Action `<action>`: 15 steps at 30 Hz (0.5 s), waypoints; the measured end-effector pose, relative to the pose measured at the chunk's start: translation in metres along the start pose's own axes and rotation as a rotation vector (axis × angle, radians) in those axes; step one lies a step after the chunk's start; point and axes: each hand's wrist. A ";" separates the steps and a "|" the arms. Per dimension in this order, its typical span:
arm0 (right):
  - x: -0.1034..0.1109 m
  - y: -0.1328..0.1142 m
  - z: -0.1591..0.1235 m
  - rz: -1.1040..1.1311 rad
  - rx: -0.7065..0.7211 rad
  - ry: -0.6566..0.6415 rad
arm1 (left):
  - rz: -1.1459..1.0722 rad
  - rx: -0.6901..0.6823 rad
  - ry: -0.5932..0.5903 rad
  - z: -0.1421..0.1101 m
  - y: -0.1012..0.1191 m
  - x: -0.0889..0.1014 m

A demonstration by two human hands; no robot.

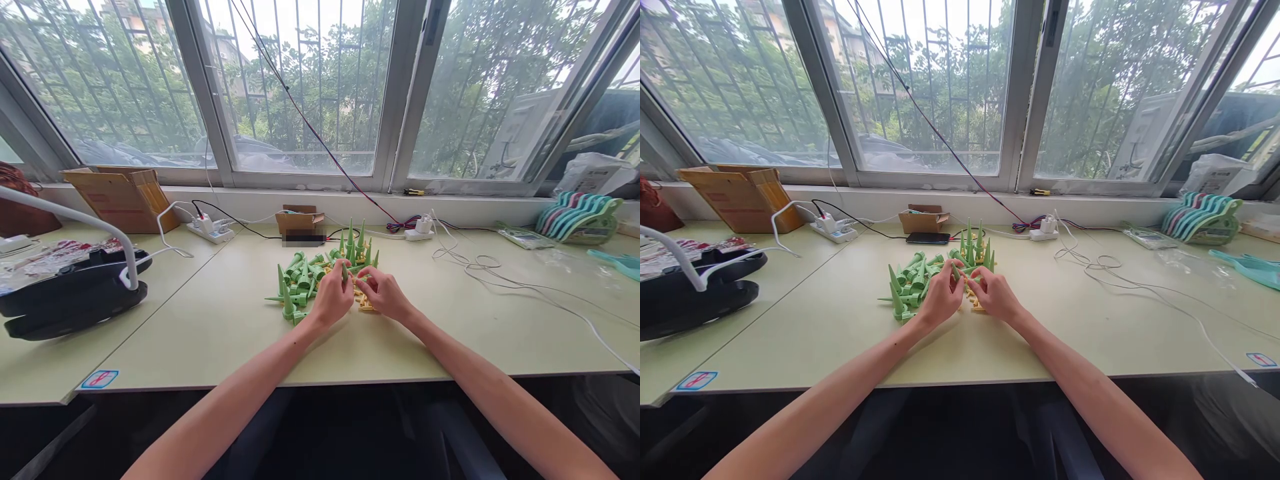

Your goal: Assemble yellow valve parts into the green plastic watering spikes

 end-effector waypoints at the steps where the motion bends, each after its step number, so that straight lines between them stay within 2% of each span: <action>1: 0.000 0.000 0.000 0.007 0.006 -0.002 | -0.003 -0.002 -0.001 0.000 0.000 0.000; 15: 0.000 0.000 0.001 -0.032 0.007 0.008 | -0.016 0.000 -0.012 -0.001 0.002 0.000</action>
Point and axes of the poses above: each hand's wrist, its own z-axis towards the middle knuckle, its own x-axis out of the back of the hand, y = z × x, and after that the axes turned 9 degrees about -z, right-handed
